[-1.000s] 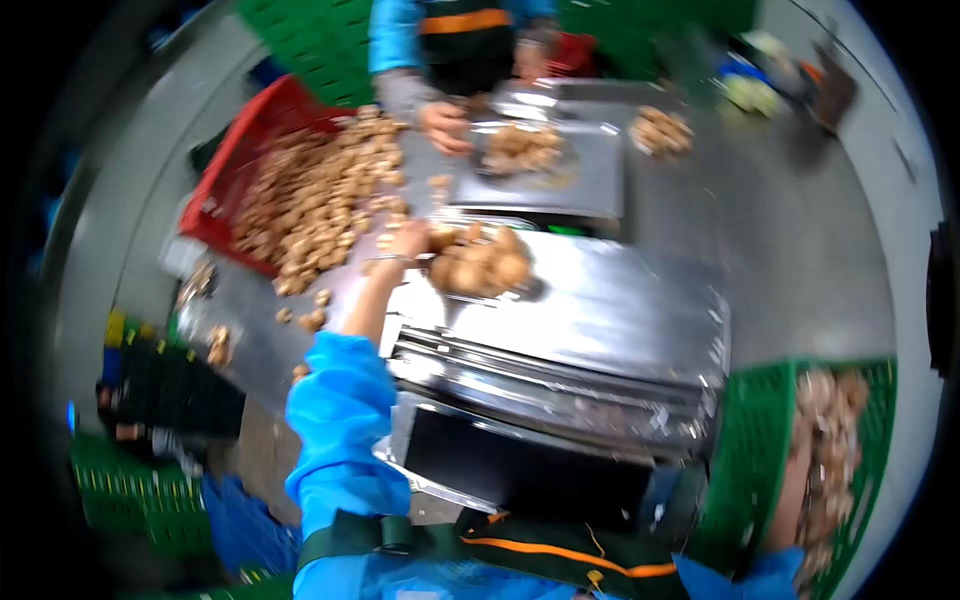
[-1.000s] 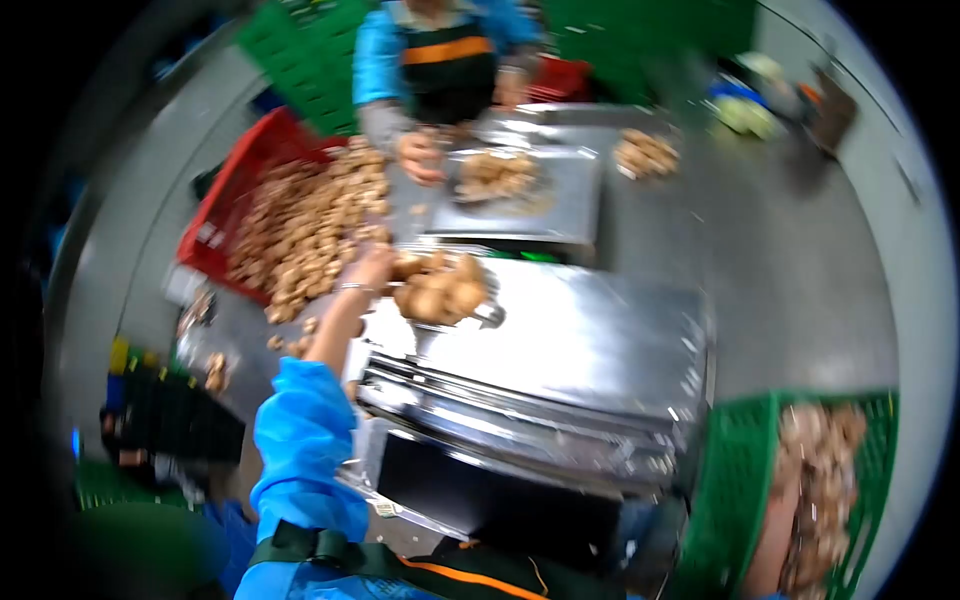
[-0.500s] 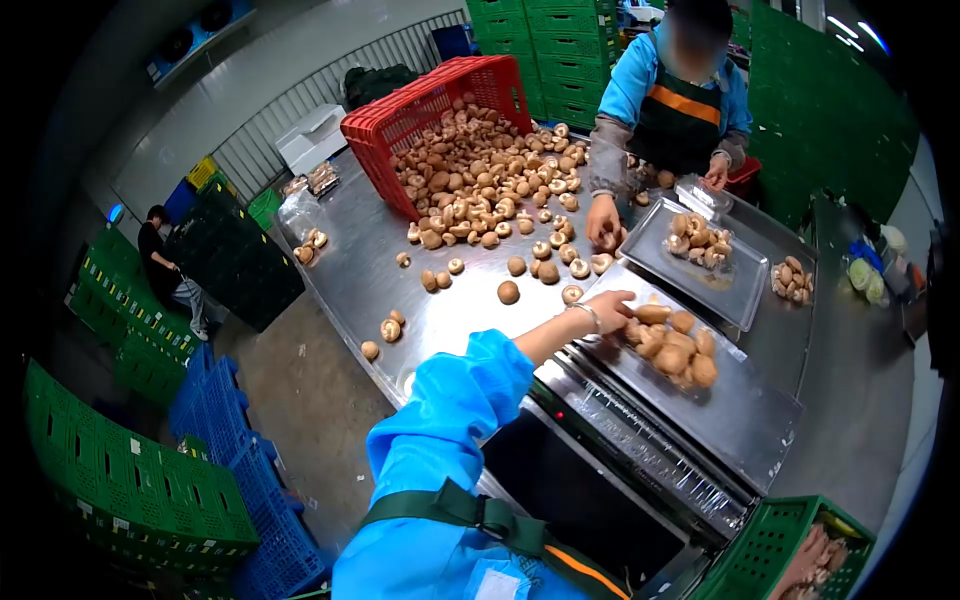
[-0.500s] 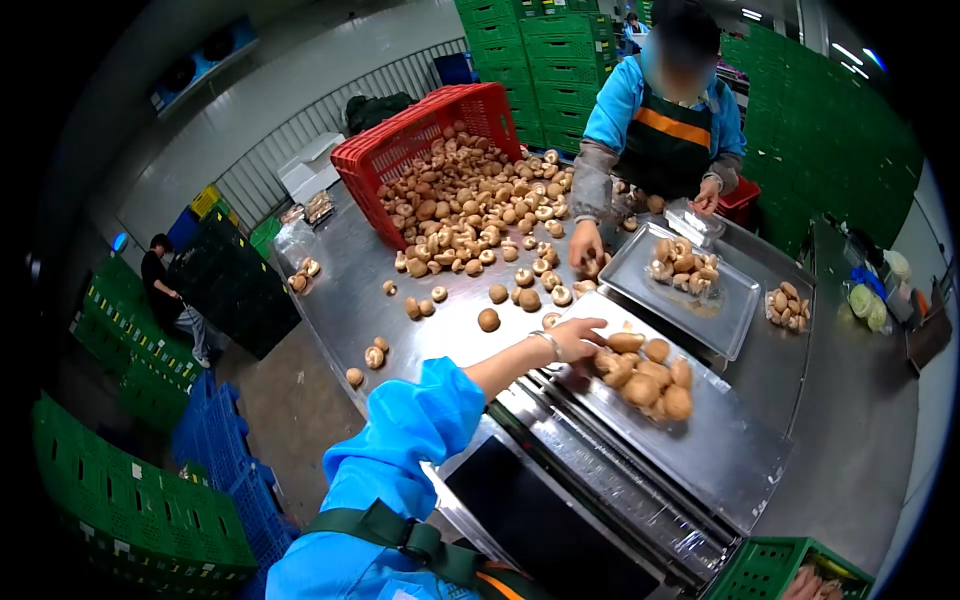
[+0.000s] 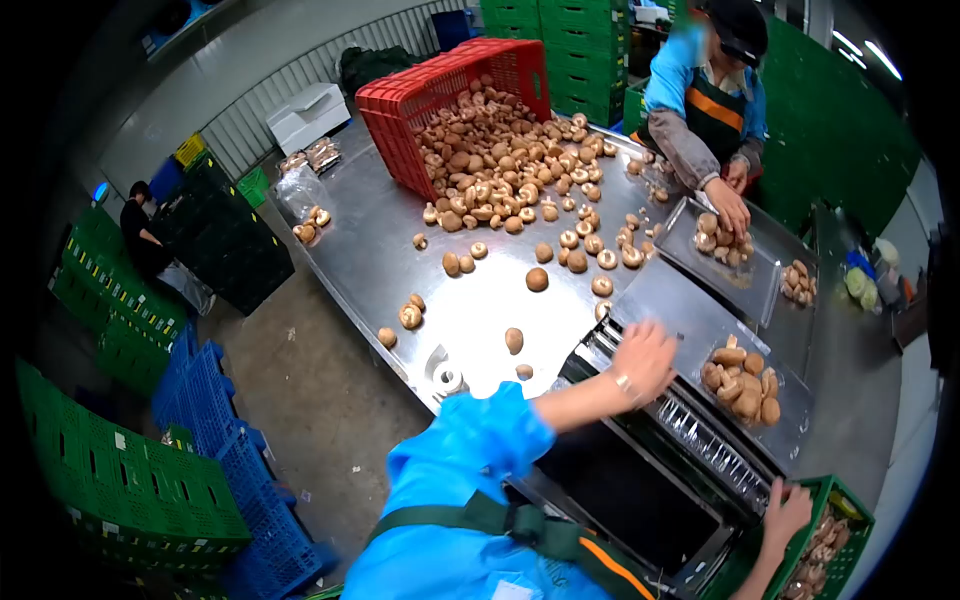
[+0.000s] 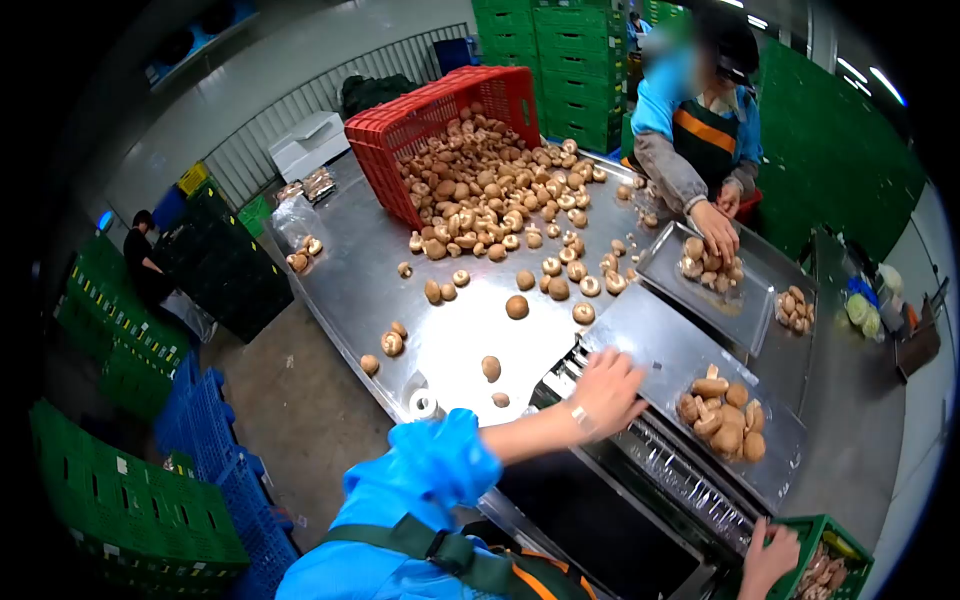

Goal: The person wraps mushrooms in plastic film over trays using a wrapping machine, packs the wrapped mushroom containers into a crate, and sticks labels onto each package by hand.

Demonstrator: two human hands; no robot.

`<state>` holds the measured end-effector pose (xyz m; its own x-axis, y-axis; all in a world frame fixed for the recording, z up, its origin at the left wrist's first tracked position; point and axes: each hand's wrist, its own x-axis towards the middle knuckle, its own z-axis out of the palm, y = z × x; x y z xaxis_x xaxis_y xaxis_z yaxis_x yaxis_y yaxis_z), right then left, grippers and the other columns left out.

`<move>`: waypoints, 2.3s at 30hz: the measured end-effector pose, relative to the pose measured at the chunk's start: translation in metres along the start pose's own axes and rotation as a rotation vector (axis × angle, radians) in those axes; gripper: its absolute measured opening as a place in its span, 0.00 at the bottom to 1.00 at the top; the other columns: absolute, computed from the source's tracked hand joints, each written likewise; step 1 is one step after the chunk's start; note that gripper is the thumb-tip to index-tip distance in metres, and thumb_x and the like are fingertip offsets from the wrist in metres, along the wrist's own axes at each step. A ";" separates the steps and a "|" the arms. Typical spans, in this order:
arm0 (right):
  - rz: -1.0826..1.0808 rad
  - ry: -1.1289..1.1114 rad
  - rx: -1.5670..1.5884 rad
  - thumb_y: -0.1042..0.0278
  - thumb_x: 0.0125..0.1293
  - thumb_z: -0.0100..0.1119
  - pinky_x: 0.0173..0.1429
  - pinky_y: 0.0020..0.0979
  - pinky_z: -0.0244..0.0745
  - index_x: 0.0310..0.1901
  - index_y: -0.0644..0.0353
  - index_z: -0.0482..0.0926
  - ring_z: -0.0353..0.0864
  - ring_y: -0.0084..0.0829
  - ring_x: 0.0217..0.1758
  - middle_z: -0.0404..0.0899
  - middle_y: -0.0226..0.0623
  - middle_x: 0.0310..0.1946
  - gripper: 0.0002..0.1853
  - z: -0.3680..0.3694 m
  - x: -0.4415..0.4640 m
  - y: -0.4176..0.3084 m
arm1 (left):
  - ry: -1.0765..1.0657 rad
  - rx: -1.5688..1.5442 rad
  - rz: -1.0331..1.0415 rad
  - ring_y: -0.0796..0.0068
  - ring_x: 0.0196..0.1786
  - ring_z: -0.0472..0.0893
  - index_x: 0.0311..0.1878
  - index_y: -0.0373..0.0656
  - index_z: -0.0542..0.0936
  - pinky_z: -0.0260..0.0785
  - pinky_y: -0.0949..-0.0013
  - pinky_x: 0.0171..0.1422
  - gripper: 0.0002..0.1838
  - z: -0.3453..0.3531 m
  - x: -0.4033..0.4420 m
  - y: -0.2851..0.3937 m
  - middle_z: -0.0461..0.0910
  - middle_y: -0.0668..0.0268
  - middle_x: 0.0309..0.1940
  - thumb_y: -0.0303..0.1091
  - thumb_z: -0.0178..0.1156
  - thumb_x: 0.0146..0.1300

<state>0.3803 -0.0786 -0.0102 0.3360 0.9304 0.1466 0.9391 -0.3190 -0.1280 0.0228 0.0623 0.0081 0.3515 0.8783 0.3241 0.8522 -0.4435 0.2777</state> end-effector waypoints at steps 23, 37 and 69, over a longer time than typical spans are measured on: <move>-0.029 -0.228 2.389 0.68 0.61 0.48 0.58 0.28 0.63 0.52 0.68 0.70 0.72 0.33 0.52 0.74 0.46 0.48 0.19 -0.040 0.136 0.032 | 0.002 -2.112 0.042 0.57 0.56 0.70 0.19 0.39 0.75 0.54 0.63 0.65 0.23 -0.026 0.126 0.021 0.76 0.49 0.37 0.36 0.36 0.65; 0.163 -0.759 1.398 0.57 0.64 0.44 0.43 0.28 0.69 0.37 0.66 0.71 0.71 0.25 0.36 0.73 0.35 0.32 0.17 0.048 0.148 -0.060 | -1.076 -1.372 -0.090 0.63 0.34 0.79 0.57 0.46 0.63 0.74 0.66 0.29 0.26 0.069 0.130 -0.027 0.73 0.49 0.41 0.55 0.40 0.64; 0.963 -0.300 2.055 0.53 0.68 0.38 0.41 0.26 0.68 0.46 0.57 0.68 0.72 0.26 0.35 0.72 0.35 0.36 0.17 0.150 -0.269 -0.015 | -0.551 -1.638 -1.565 0.85 0.08 0.54 0.28 0.44 0.72 0.43 0.79 0.10 0.15 0.033 -0.269 -0.018 0.58 0.74 0.08 0.43 0.46 0.65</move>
<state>0.2652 -0.2970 -0.1954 0.2896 0.7232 -0.6270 -0.8056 -0.1695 -0.5677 -0.0745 -0.1596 -0.1139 0.2506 0.3911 -0.8856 -0.3312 0.8942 0.3012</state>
